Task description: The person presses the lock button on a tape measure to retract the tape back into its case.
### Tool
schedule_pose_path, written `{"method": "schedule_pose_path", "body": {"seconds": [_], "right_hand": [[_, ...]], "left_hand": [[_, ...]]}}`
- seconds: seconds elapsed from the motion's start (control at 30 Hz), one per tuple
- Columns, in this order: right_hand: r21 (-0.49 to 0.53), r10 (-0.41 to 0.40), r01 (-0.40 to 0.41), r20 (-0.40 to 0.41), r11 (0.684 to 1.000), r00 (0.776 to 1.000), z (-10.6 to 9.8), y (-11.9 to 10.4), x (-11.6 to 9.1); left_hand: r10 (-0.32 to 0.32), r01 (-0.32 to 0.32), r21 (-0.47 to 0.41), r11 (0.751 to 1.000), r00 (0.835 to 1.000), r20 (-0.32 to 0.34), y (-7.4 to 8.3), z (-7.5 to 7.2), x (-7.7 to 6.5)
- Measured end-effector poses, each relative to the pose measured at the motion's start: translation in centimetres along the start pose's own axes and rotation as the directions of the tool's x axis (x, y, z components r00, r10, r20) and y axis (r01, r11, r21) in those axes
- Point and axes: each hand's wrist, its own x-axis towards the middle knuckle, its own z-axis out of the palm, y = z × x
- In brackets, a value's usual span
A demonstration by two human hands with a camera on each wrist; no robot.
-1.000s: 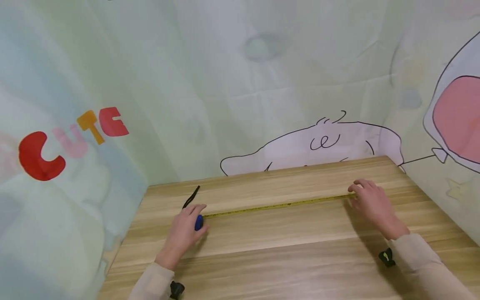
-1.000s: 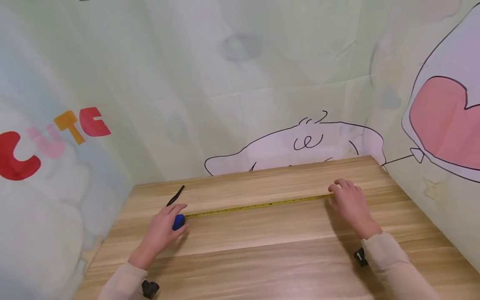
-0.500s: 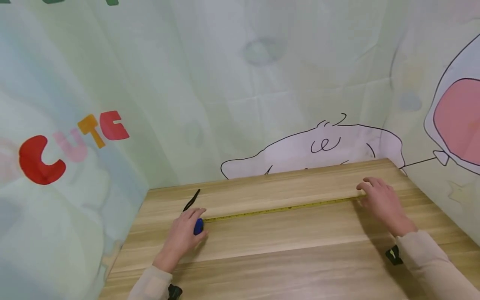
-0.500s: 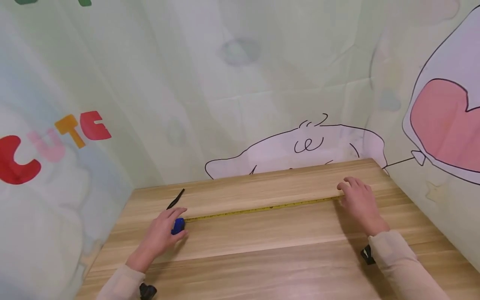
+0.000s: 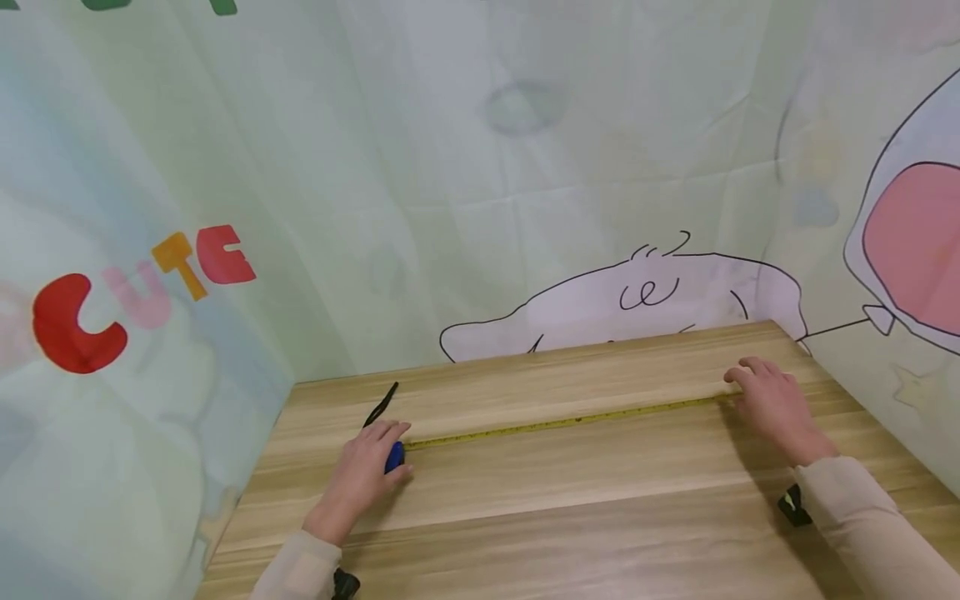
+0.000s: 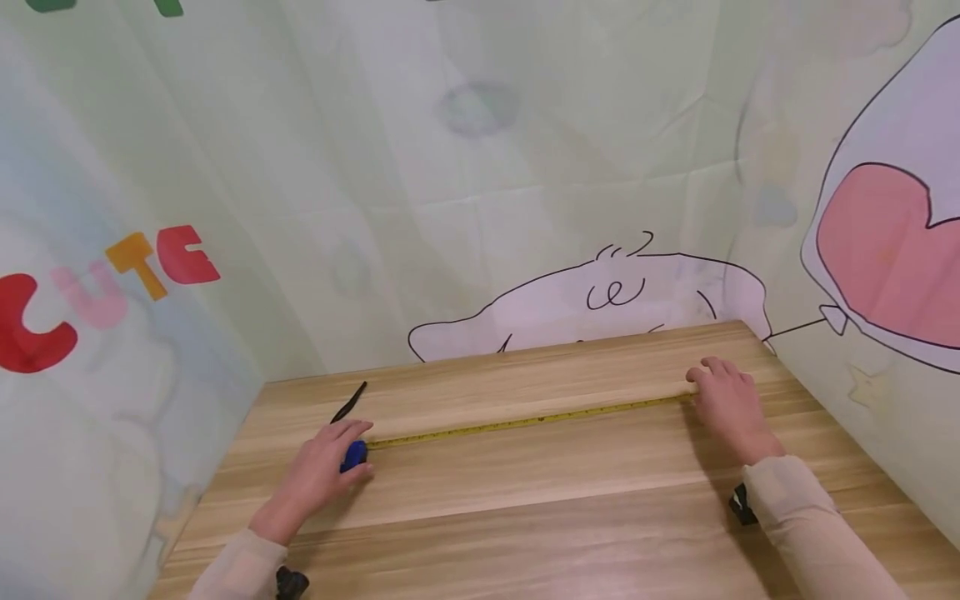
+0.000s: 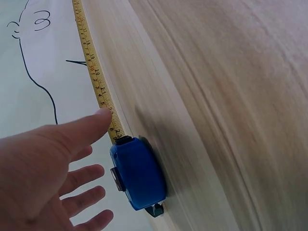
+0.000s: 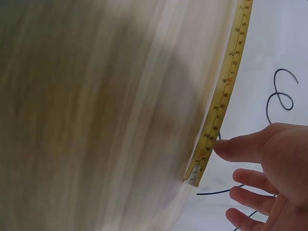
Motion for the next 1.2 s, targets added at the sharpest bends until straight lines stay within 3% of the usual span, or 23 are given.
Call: {"method": "schedule_pose_path", "body": {"seconds": [0.53, 0.8, 0.93, 1.2], "right_hand": [[-0.068, 0.106, -0.103, 0.050, 0.992, 0.993, -0.6, 2.1, -0.9], [-0.055, 0.112, -0.110, 0.049, 0.992, 0.992, -0.4, 2.5, -0.4], [-0.071, 0.128, -0.123, 0.058, 0.990, 0.990, -0.5, 2.6, -0.6], [-0.082, 0.122, -0.117, 0.061, 0.990, 0.991, -0.6, 2.9, -0.7]], "left_hand": [[-0.035, 0.031, 0.037, 0.999, 0.995, 0.093, 0.4, 0.6, 1.2], [-0.075, 0.070, 0.043, 0.997, 0.990, 0.116, -0.3, 0.9, 1.3], [-0.065, 0.059, 0.044, 0.997, 0.987, 0.148, -0.4, 0.9, 1.5], [-0.056, 0.053, 0.028, 0.998, 0.988, 0.142, -0.8, 0.9, 1.4]]}}
